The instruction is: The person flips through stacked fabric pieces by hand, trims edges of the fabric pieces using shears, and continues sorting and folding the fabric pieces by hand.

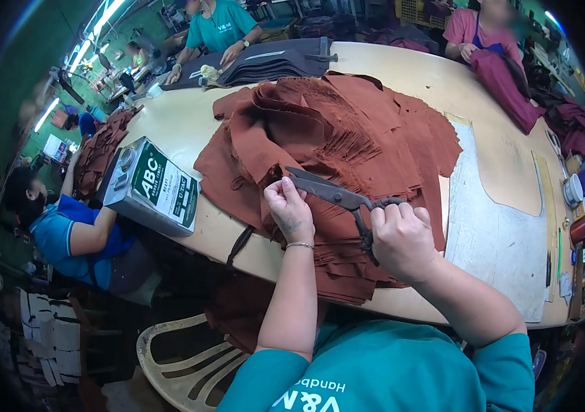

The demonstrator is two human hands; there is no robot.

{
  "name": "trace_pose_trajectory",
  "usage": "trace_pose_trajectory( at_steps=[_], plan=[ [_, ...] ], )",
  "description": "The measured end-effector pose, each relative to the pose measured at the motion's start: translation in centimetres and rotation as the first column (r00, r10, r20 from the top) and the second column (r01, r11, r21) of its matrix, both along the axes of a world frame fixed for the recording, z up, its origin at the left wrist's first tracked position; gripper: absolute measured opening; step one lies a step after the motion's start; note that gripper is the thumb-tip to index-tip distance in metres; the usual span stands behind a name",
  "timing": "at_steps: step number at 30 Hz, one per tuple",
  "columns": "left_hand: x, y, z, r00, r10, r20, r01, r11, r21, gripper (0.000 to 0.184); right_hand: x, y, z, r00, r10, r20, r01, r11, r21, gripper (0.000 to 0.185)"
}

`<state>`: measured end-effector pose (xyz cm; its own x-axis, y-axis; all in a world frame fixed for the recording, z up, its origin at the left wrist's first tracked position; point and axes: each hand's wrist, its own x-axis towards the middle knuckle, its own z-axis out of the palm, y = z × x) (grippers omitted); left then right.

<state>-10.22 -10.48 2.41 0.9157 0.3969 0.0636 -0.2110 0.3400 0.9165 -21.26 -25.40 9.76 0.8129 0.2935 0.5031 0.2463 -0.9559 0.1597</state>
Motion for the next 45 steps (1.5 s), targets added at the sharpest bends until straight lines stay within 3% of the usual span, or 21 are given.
trace_pose_trajectory(
  at_steps=[4,5,6,8,9,10,12,14,22,25,28,32,38,41,45],
  plan=[
    [0.0,0.4,0.0,0.999,-0.010,-0.046,0.010,1.000,-0.006,0.014,-0.1,-1.4,1.1,0.999,0.040,0.014,-0.041,0.997,0.071,0.006],
    [0.0,0.6,0.0,0.998,-0.045,-0.038,0.043,0.998,-0.044,0.014,-0.4,-2.0,1.4,0.995,0.058,-0.076,-0.044,0.983,0.180,0.017],
    [0.1,0.9,-0.1,0.997,-0.078,-0.029,0.076,0.994,-0.082,0.013,-0.7,-2.3,2.1,0.932,0.084,-0.352,0.052,0.932,0.359,0.023],
    [0.2,1.5,-0.4,0.991,-0.134,-0.012,0.130,0.977,-0.166,0.012,-1.2,-3.0,3.1,0.592,0.274,-0.758,0.363,0.749,0.555,0.035],
    [0.2,1.9,-0.6,0.987,-0.159,-0.004,0.155,0.965,-0.213,0.012,-1.6,-3.4,0.2,0.483,0.463,-0.744,0.464,0.585,0.665,0.046],
    [0.2,2.1,-0.7,0.983,-0.185,0.005,0.180,0.949,-0.258,0.011,-2.5,-2.5,-1.5,0.415,0.699,-0.583,0.651,0.220,0.727,0.042],
    [0.0,2.6,-0.8,0.972,-0.226,0.057,0.232,0.916,-0.327,0.010,-3.3,-1.1,-2.4,0.275,0.880,-0.387,0.808,0.007,0.589,0.045],
    [-0.2,3.2,-1.2,0.950,-0.270,0.159,0.311,0.881,-0.357,0.010,-3.9,0.6,-2.7,0.313,0.885,-0.344,0.821,-0.070,0.567,0.045],
    [-0.1,4.2,-2.0,0.947,-0.276,0.167,0.317,0.888,-0.332,0.012,-3.7,2.3,-1.9,0.295,0.872,-0.392,0.755,0.039,0.655,0.038],
    [-0.2,4.1,-2.0,0.949,-0.278,0.147,0.312,0.886,-0.342,0.012,-2.8,3.7,-3.8,0.314,0.889,-0.333,0.808,-0.066,0.586,0.039],
    [-0.3,3.7,-1.3,0.961,-0.258,0.100,0.276,0.895,-0.350,0.012,-2.0,4.6,-3.8,0.290,0.895,-0.340,0.818,-0.047,0.573,0.039],
    [-0.3,3.9,-1.7,0.962,-0.259,0.087,0.273,0.904,-0.329,0.011,-1.0,5.5,-4.2,0.360,0.878,-0.315,0.779,-0.097,0.619,0.040],
    [-0.3,3.9,-1.9,0.968,-0.243,0.065,0.251,0.926,-0.281,0.011,-0.5,6.2,-4.3,0.413,0.883,-0.223,0.803,-0.237,0.547,0.032],
    [-0.4,3.9,-2.1,0.971,-0.232,0.062,0.240,0.926,-0.291,0.014,-0.5,6.3,-4.4,0.417,0.888,-0.191,0.804,-0.263,0.534,0.029],
    [-0.4,4.0,-2.2,0.972,-0.226,0.060,0.233,0.928,-0.289,0.016,-0.4,6.0,-4.7,0.414,0.855,-0.313,0.797,-0.174,0.578,0.031]
  ],
)
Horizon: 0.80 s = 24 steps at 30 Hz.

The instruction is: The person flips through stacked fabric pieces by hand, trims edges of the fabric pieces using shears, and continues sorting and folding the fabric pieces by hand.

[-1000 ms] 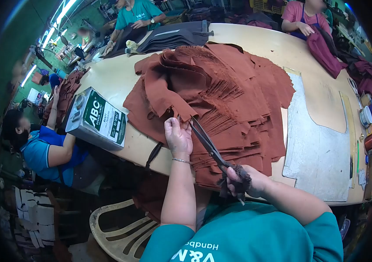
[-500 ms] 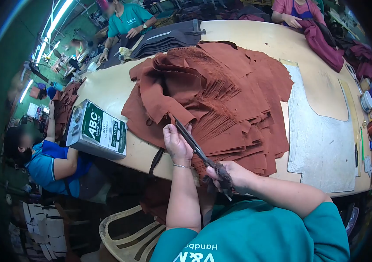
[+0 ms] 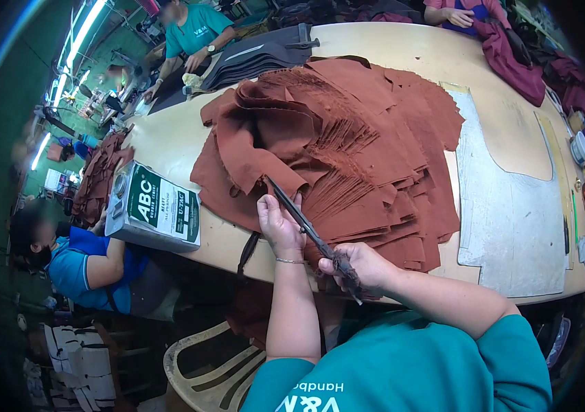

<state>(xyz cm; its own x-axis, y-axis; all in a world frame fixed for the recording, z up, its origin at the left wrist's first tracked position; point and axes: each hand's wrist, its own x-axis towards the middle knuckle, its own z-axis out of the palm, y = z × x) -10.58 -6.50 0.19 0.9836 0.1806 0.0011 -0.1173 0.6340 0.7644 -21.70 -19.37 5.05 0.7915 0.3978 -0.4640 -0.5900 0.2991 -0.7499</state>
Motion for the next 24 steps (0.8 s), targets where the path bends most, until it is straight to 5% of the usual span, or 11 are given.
trace_pose_trajectory(
  at_steps=[12,24],
  plan=[
    [-0.1,-0.2,0.0,1.000,-0.002,0.022,0.003,0.999,-0.034,0.010,0.3,-0.9,-0.2,0.992,0.072,0.106,-0.044,0.969,-0.242,0.031],
    [0.2,0.1,-0.9,0.999,0.008,0.052,-0.008,1.000,0.005,0.017,0.6,-1.0,-0.7,0.995,0.056,0.083,-0.046,0.992,-0.121,0.030]
  ],
)
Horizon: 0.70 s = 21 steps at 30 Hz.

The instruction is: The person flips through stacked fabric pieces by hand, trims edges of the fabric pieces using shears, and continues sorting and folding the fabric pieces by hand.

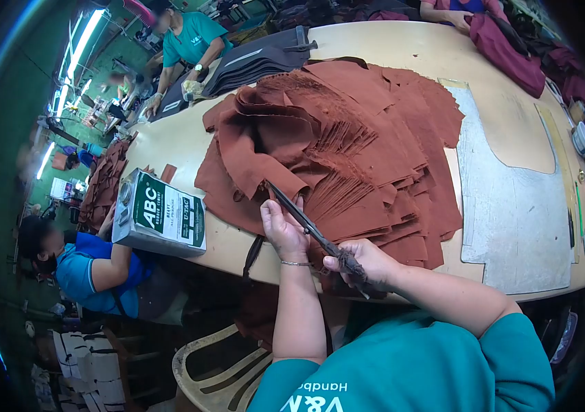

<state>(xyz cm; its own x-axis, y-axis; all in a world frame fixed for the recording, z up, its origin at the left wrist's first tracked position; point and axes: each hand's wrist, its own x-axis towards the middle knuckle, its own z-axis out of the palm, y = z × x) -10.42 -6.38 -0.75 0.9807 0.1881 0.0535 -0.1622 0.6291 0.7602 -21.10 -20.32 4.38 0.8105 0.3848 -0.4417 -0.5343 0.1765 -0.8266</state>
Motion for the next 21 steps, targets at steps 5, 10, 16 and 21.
trace_pose_trajectory(
  at_steps=[5,10,16,21],
  plan=[
    [-0.1,-0.2,0.1,1.000,0.014,-0.011,-0.014,1.000,-0.012,0.014,0.0,0.1,-0.7,1.000,-0.005,0.025,0.005,1.000,0.022,0.031],
    [-0.2,-0.2,0.3,1.000,0.012,0.006,-0.012,1.000,-0.005,0.014,0.3,-0.1,0.1,1.000,-0.011,-0.013,0.012,0.995,0.095,0.030],
    [-0.1,-0.1,-0.1,1.000,-0.001,0.027,0.002,1.000,-0.019,0.015,0.4,0.1,-0.3,1.000,-0.027,0.005,0.027,0.999,0.045,0.033],
    [-0.2,-0.2,0.0,1.000,0.013,0.016,-0.013,0.999,-0.038,0.014,0.7,0.0,-0.8,1.000,-0.010,0.016,0.009,1.000,0.011,0.032]
  ],
)
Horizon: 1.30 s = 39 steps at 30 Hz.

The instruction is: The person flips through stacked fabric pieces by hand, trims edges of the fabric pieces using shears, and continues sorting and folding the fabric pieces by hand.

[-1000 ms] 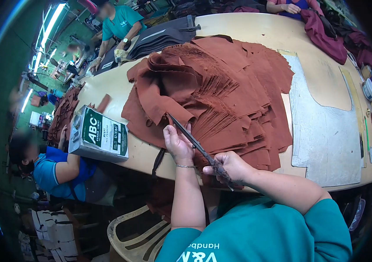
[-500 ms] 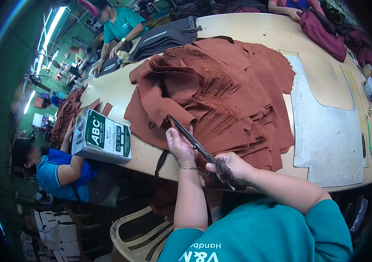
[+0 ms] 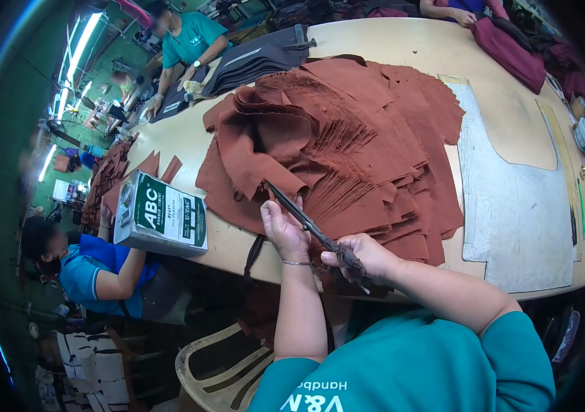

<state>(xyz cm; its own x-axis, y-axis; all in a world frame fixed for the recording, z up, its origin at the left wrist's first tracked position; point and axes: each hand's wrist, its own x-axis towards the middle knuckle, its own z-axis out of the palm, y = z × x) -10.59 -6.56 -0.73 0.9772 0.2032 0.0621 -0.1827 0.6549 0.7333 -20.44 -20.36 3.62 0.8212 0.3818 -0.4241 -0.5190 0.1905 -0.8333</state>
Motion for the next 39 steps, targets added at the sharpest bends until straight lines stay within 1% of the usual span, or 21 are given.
trace_pose_trajectory(
  at_steps=[6,12,15,18,20,27,30,32,35,36,37,38,39],
  plan=[
    [-0.1,0.0,0.2,1.000,-0.019,0.010,0.018,0.999,0.044,0.013,0.3,0.1,0.4,1.000,0.006,-0.005,-0.006,1.000,-0.027,0.033],
    [-0.1,0.1,0.0,0.999,-0.038,0.021,0.038,0.999,0.001,0.013,0.3,0.2,0.4,1.000,-0.001,-0.015,0.001,0.999,-0.033,0.033],
    [0.2,0.4,-0.9,0.999,-0.020,0.037,0.020,1.000,0.006,0.022,0.3,0.2,0.3,1.000,-0.004,-0.017,0.003,1.000,-0.028,0.033],
    [0.2,0.3,-0.9,0.999,-0.012,0.032,0.013,0.999,-0.034,0.021,0.2,0.2,0.1,1.000,0.002,-0.013,-0.003,0.999,-0.044,0.033],
    [0.2,0.3,-1.0,0.999,-0.001,0.038,0.002,1.000,-0.022,0.020,0.1,0.1,0.2,1.000,0.009,-0.007,-0.009,0.997,-0.076,0.033],
    [0.0,-0.1,-0.2,0.999,0.035,-0.008,-0.035,0.999,-0.039,0.017,-0.1,-0.1,0.0,1.000,0.019,-0.001,-0.019,1.000,0.014,0.033],
    [0.0,0.0,-0.4,1.000,0.009,0.023,-0.008,0.999,-0.046,0.015,-0.4,-0.6,0.4,0.999,0.036,-0.033,-0.035,0.998,0.049,0.034],
    [0.2,0.4,-1.2,0.995,-0.040,0.086,0.046,0.997,-0.067,0.013,-0.5,-1.0,0.9,0.998,0.044,-0.034,-0.042,0.998,0.051,0.036],
    [0.2,0.8,-1.6,0.987,-0.085,0.139,0.099,0.990,-0.103,0.013,-1.0,-2.1,1.3,0.994,0.099,-0.036,-0.100,0.995,-0.016,0.035],
    [0.2,0.8,-1.7,0.984,-0.096,0.149,0.113,0.987,-0.115,0.013,-1.5,-2.8,1.3,0.992,0.127,0.019,-0.126,0.990,-0.057,0.035],
    [0.0,0.4,-0.9,0.993,-0.065,0.102,0.074,0.993,-0.088,0.014,-2.2,-3.8,1.1,0.985,0.157,0.073,-0.149,0.984,-0.101,0.035],
    [-0.2,0.3,-0.5,0.994,-0.072,0.083,0.081,0.991,-0.103,0.014,-3.0,-5.1,0.7,0.974,0.190,0.123,-0.171,0.974,-0.147,0.035],
    [-0.3,0.2,-0.2,0.995,-0.078,0.063,0.085,0.989,-0.120,0.014,-4.0,-7.0,-0.1,0.954,0.188,0.235,-0.141,0.969,-0.203,0.034]
  ],
)
